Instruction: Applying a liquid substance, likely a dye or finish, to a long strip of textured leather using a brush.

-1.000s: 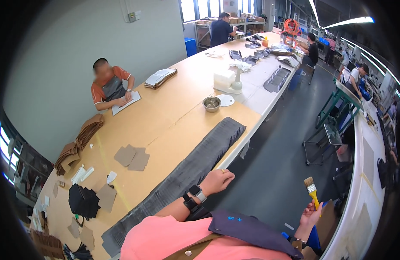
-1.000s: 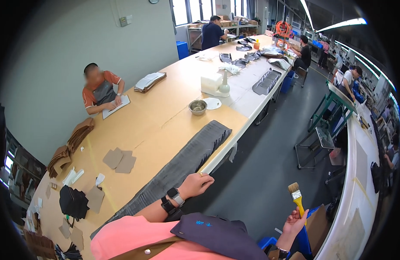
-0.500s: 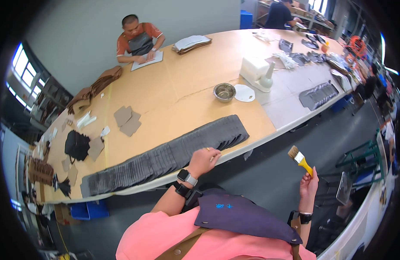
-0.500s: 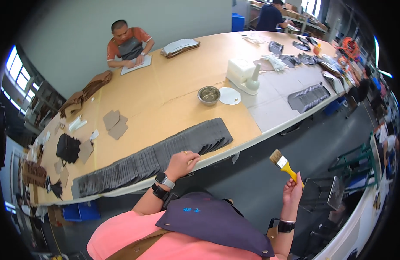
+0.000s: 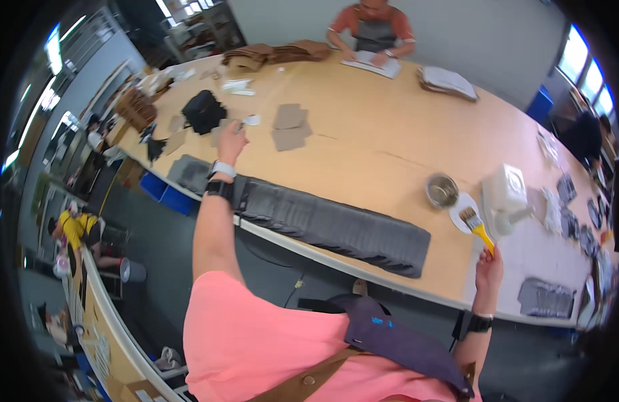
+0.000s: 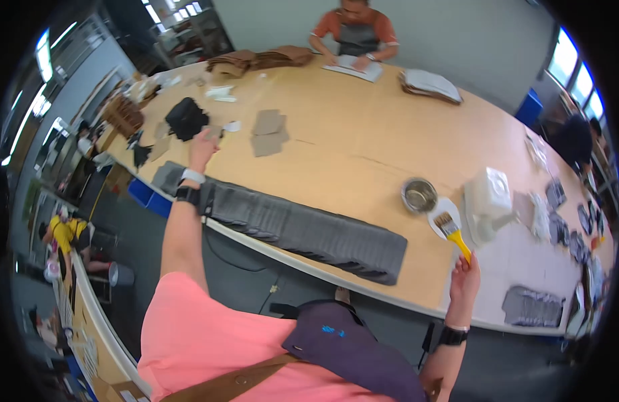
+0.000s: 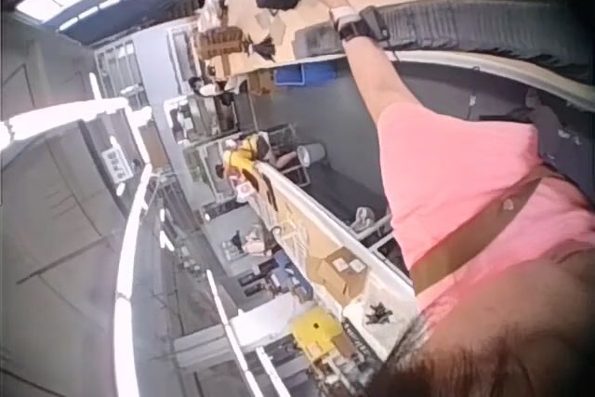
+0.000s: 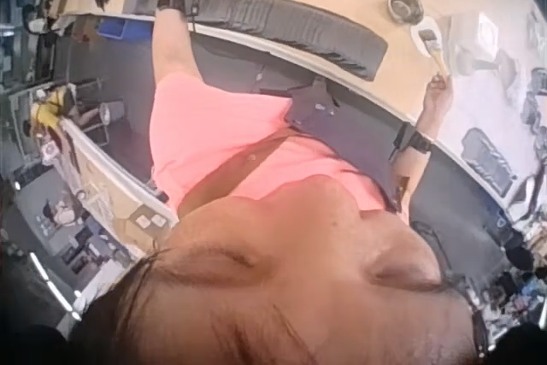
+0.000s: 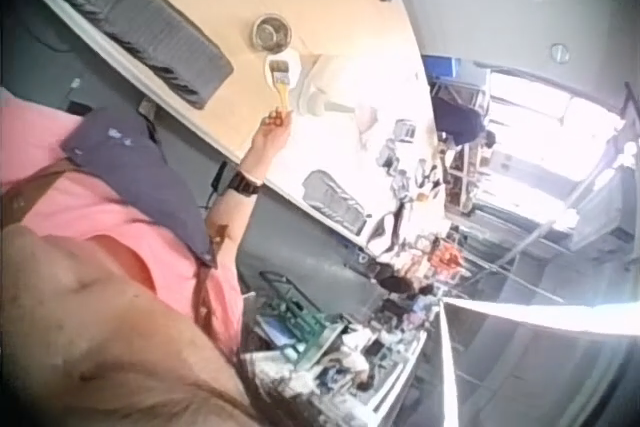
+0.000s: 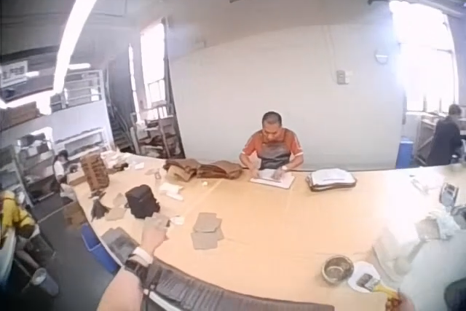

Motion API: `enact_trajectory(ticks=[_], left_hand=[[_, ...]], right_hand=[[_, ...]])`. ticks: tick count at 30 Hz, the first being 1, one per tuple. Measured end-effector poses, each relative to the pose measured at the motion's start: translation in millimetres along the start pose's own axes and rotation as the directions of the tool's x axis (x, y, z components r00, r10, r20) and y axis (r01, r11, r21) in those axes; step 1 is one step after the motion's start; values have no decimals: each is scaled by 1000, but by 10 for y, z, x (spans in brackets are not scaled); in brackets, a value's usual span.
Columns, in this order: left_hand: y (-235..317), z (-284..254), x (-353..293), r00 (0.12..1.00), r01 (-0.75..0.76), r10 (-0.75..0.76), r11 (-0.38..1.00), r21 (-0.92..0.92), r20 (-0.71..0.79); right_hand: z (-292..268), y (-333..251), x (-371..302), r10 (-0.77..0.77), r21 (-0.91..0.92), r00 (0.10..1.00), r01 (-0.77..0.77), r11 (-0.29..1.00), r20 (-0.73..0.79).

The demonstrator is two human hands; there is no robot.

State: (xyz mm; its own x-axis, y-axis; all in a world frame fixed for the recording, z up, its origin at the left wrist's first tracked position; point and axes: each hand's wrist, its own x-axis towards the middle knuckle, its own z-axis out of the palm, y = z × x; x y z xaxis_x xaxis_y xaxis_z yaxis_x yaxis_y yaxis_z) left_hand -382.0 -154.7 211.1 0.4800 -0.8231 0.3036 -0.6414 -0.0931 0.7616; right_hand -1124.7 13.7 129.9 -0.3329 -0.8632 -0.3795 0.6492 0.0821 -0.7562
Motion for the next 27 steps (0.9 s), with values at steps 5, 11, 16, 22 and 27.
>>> enact_trajectory(ticks=[5,11,16,22,27], left_hand=[[725,1195,-1282,929,-6,70,985,-173,363],[1737,2282,-2755,848,88,24,979,-186,530],[2036,2421,-3381,797,178,-60,974,-139,602],[2262,2383,-3862,836,310,-201,941,-138,510],[2406,2295,-4102,871,368,-261,907,-203,415]], right_hand=[[2,-91,383,57,-1,990,-57,998,-130],[-32,-287,752,144,-64,985,-150,987,-95],[144,-371,1107,230,-88,973,-227,970,22],[541,-25,1591,403,-254,903,-359,898,147],[917,260,1833,329,-558,936,-206,804,128]])
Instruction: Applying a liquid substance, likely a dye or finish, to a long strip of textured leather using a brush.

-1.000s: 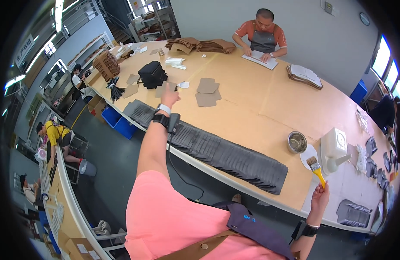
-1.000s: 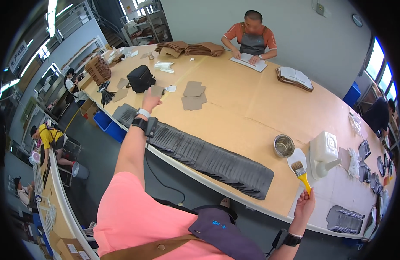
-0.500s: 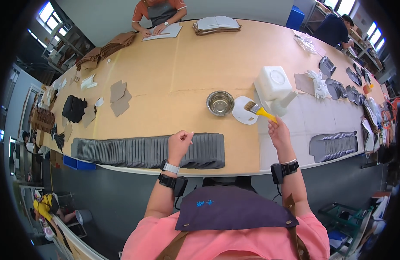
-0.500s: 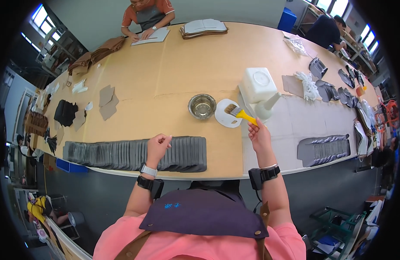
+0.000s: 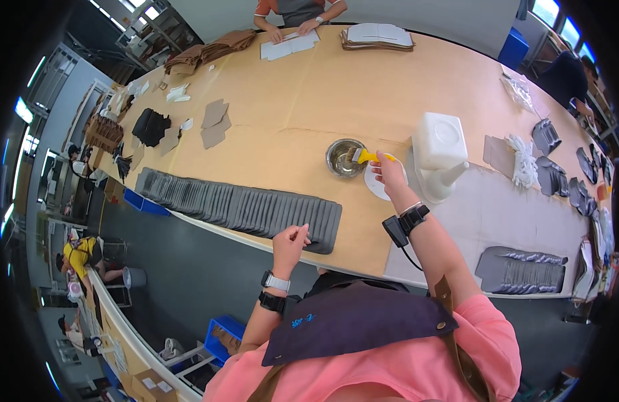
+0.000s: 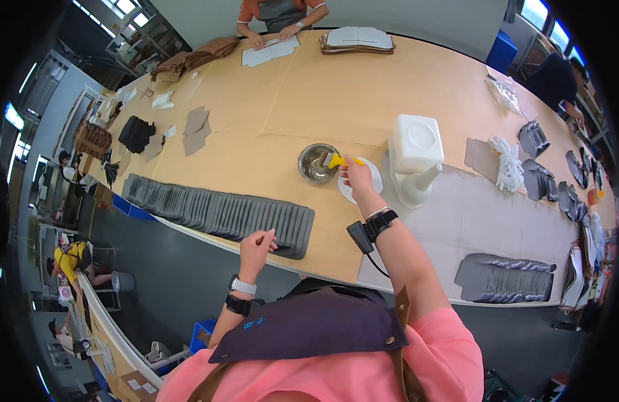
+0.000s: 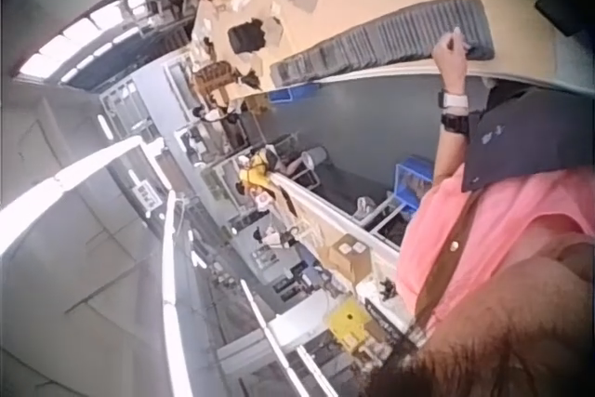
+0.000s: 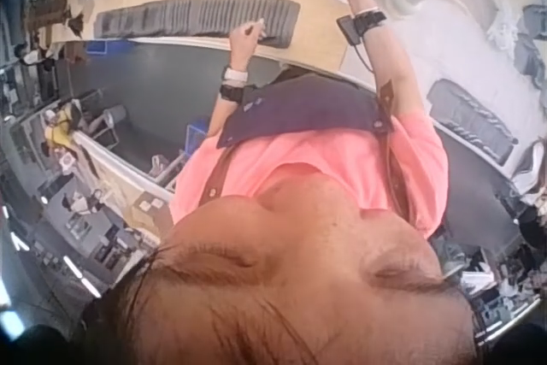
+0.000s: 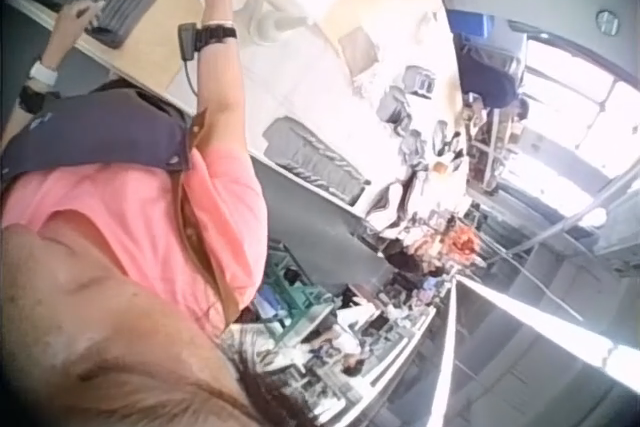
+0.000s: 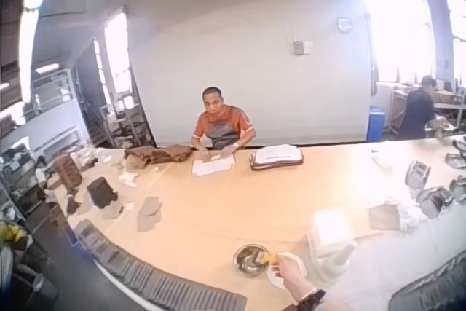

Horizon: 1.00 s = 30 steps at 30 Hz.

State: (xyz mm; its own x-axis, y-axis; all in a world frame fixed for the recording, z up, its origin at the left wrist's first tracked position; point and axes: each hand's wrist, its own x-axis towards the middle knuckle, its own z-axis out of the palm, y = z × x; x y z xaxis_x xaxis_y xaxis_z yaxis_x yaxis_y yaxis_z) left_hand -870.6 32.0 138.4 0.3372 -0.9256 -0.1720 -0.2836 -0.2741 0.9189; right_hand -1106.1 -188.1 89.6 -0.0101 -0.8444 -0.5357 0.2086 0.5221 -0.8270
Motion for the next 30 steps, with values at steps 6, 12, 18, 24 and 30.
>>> enact_trajectory(ticks=[6,12,18,24,30], left_hand=[[-282,-271,-217,989,119,-119,993,-8,-89],[-350,-394,-38,991,125,-128,989,-75,-37],[-244,-354,311,996,16,-10,998,-64,84],[-146,-112,596,973,-108,116,993,-53,199],[-11,112,694,958,-187,185,982,-12,217]], right_hand=[[69,-57,136,-56,-304,997,69,950,50],[98,50,310,-42,-289,998,28,957,-41],[15,26,181,-89,-327,993,61,943,-73],[-581,336,35,-235,-483,967,161,861,-95],[-575,618,-68,-247,-814,905,-159,558,-347]])
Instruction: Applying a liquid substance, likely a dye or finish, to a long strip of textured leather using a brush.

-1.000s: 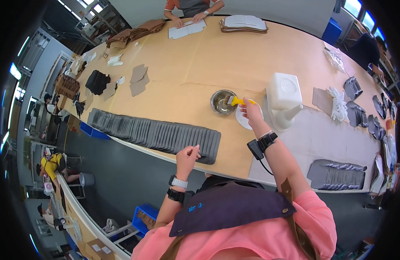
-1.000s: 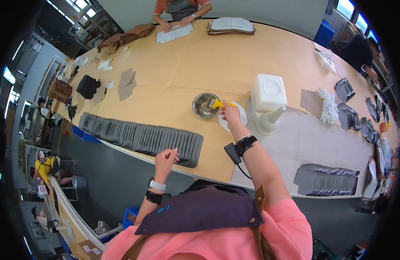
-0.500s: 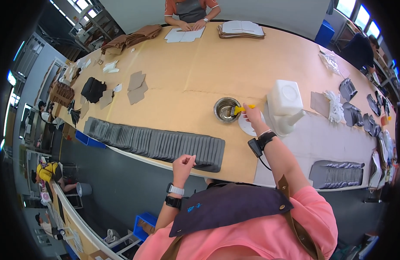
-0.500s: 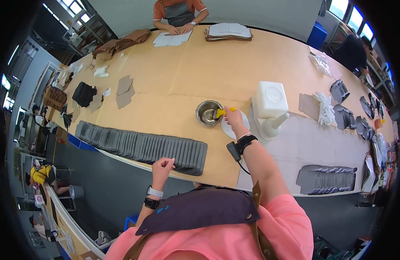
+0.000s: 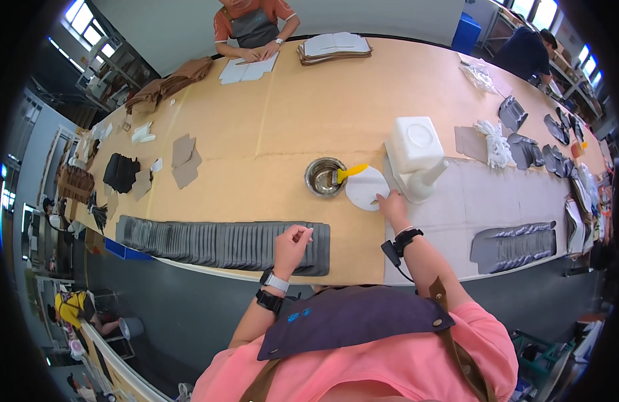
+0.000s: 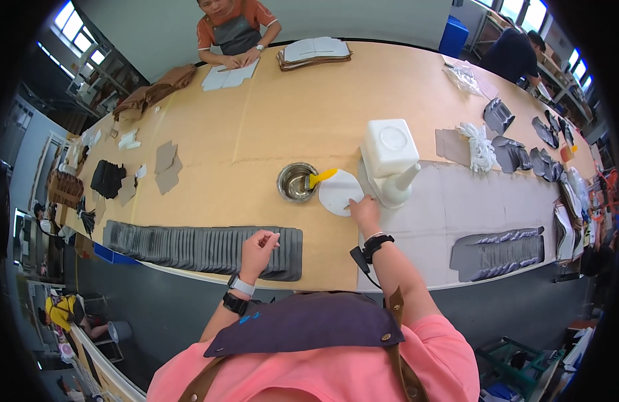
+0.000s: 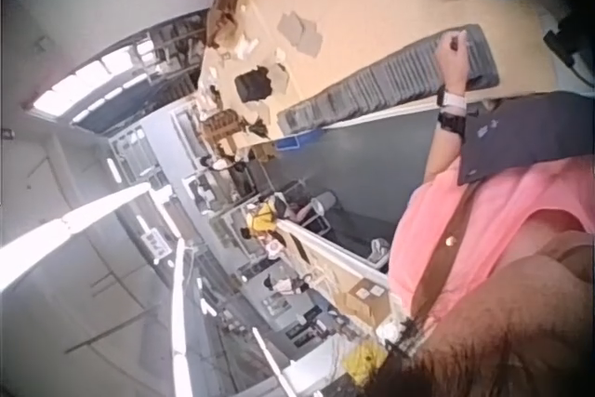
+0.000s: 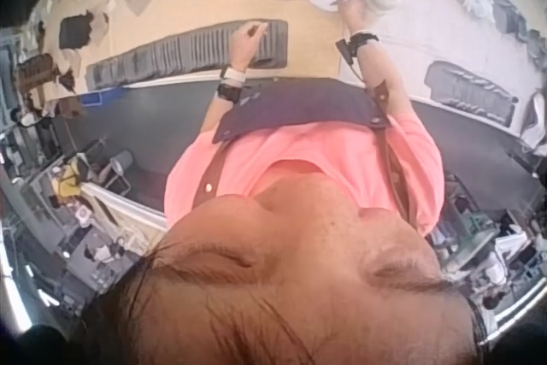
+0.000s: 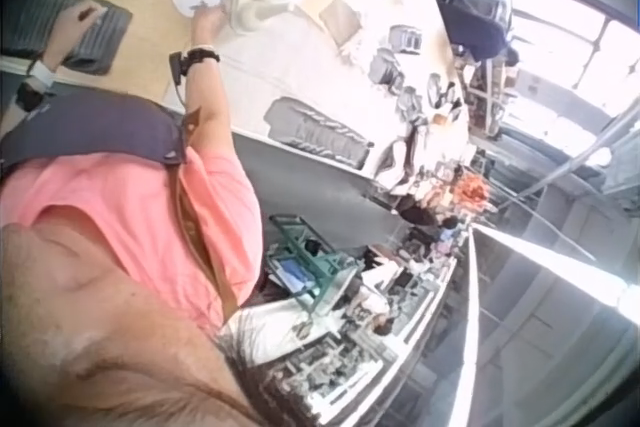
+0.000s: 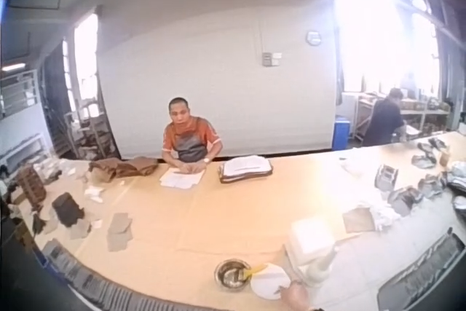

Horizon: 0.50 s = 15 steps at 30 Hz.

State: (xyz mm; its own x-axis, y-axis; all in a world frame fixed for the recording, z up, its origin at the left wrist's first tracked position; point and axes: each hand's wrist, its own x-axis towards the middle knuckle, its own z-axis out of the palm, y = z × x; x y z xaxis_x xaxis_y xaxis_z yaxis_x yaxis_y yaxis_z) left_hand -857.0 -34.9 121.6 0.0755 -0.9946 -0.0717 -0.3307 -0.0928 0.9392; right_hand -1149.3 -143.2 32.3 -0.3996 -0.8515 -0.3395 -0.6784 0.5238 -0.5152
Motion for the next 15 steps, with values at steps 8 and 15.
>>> enact_trajectory(ticks=[8,15], left_hand=[[112,144,165,997,-30,21,992,126,77],[215,934,938,958,-282,233,871,403,166]], right_hand=[[250,371,258,-39,227,995,60,972,-96],[69,607,121,34,656,997,16,754,-63]])
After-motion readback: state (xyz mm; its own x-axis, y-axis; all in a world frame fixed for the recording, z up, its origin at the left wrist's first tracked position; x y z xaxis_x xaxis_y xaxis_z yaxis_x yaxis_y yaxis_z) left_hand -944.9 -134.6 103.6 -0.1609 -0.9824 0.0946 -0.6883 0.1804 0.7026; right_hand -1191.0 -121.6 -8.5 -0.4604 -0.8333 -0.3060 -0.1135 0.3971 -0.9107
